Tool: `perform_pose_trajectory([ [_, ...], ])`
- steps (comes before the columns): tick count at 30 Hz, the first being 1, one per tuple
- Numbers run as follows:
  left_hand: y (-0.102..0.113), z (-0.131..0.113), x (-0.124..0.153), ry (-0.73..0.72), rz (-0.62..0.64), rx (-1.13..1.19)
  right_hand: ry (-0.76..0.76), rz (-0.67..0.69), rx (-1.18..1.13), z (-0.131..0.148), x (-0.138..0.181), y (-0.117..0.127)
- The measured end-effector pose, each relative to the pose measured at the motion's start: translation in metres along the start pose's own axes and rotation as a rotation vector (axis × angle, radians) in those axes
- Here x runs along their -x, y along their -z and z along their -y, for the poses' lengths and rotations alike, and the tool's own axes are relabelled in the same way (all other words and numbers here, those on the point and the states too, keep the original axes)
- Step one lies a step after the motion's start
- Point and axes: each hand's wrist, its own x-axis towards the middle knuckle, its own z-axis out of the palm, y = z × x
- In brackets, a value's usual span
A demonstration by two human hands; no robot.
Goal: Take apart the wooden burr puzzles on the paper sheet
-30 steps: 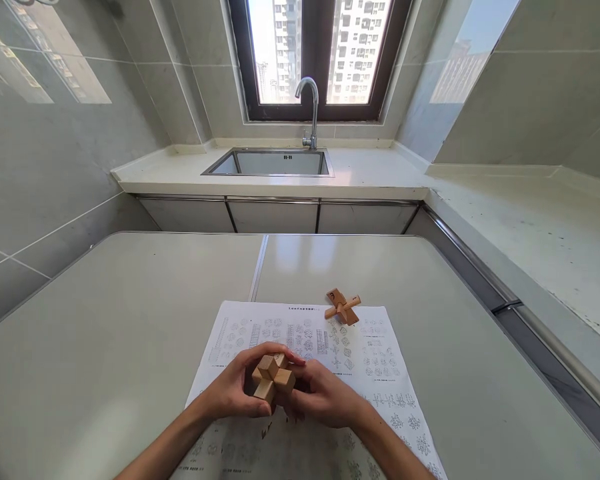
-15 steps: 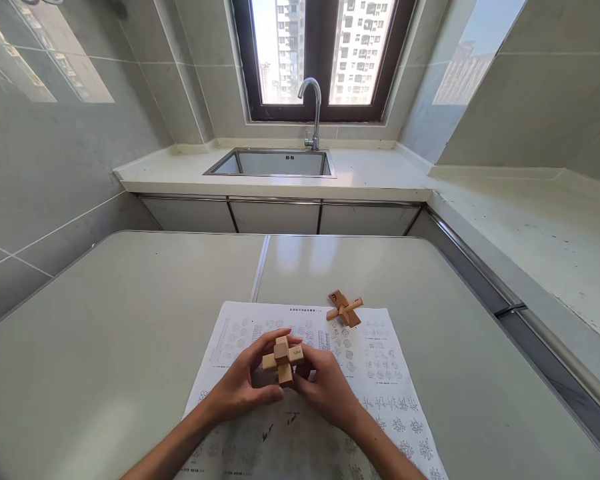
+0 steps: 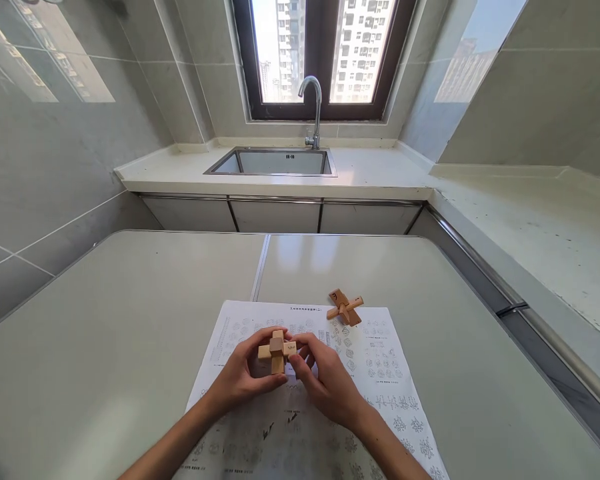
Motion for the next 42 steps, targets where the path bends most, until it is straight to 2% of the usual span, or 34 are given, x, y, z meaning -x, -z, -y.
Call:
perform_pose_trajectory([
  [3,-0.001,0.0,0.001,-0.022,0.056,0.038,-0.034,0.134,-0.117,0.003,-0.003,0.005],
  [6,0.001,0.001,0.001,0.002,0.107,0.124,-0.129,0.364,-0.35,0.005,-0.007,0.012],
  [8,0.003,0.003,0.001,0.019,0.122,0.183,-0.169,0.458,-0.493,0.003,-0.008,0.014],
  [13,0.006,0.008,0.001,0.028,0.157,0.277,-0.204,0.457,-0.655,-0.006,-0.007,0.009],
  [16,0.008,0.01,0.002,0.004,0.174,0.274,-0.216,0.515,-0.703,-0.008,-0.006,0.005],
  [21,0.007,0.008,0.003,-0.024,0.229,0.246,-0.266,0.602,-0.661,-0.001,-0.005,0.007],
  [28,0.003,0.008,0.003,-0.059,0.182,0.161,-0.261,0.577,-0.495,0.012,-0.004,0.006],
  [38,0.002,0.008,0.002,-0.195,0.066,0.072,-0.181,0.28,-0.311,0.009,0.0,-0.008],
  [42,0.001,0.006,0.003,-0.211,0.004,-0.056,-0.135,0.185,-0.214,0.006,0.001,-0.014],
])
